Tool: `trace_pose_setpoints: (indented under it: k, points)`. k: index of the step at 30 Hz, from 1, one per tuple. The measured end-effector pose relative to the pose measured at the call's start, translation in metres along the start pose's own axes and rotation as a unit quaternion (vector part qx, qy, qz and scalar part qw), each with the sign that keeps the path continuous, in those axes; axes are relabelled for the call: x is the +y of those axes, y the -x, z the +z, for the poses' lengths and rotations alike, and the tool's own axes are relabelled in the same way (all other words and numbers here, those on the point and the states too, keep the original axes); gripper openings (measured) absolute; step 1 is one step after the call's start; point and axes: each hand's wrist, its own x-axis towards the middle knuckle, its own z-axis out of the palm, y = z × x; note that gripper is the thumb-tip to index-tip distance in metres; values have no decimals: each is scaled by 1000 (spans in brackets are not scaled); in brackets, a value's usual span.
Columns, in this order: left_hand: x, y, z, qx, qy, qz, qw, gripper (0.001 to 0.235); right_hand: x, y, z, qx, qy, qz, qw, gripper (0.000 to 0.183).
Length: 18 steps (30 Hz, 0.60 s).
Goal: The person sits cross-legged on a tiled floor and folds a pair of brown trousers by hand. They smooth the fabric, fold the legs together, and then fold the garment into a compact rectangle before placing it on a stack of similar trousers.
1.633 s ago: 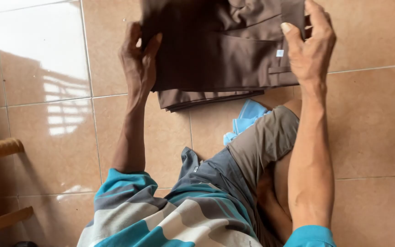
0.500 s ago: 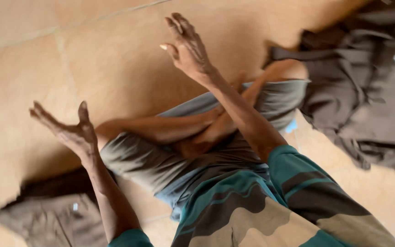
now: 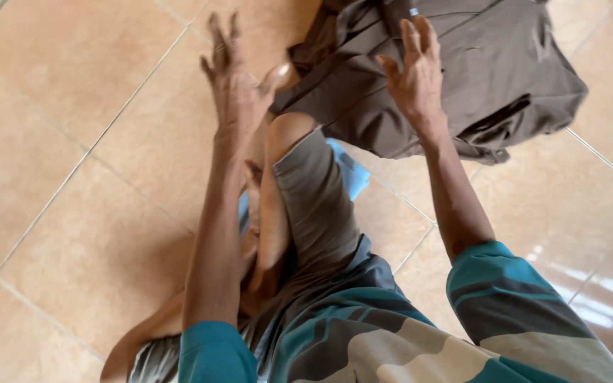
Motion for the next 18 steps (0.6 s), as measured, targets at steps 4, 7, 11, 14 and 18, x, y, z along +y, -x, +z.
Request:
trace_pose_setpoints:
  k: [4,7,11,14,18]
  points:
    - [79,-30,51,-70,-84,105,988,108,52,36,-42,-34,60,75,995,68]
    - [123,-32,80,-85,-117,177,973,109,78,63,-50,-63,95,112,987,77]
    - [145,-23,146,-119,-173,246,946,106,108,99,-35,-218,135,220,941,110]
    - [128,-4,211,-220,-131,235,938,100,110,116,-13,-286,120,250,917,136]
    - [126,31,222,-297,-78,184,934,79,138,143,24,-188,100,235,948,116]
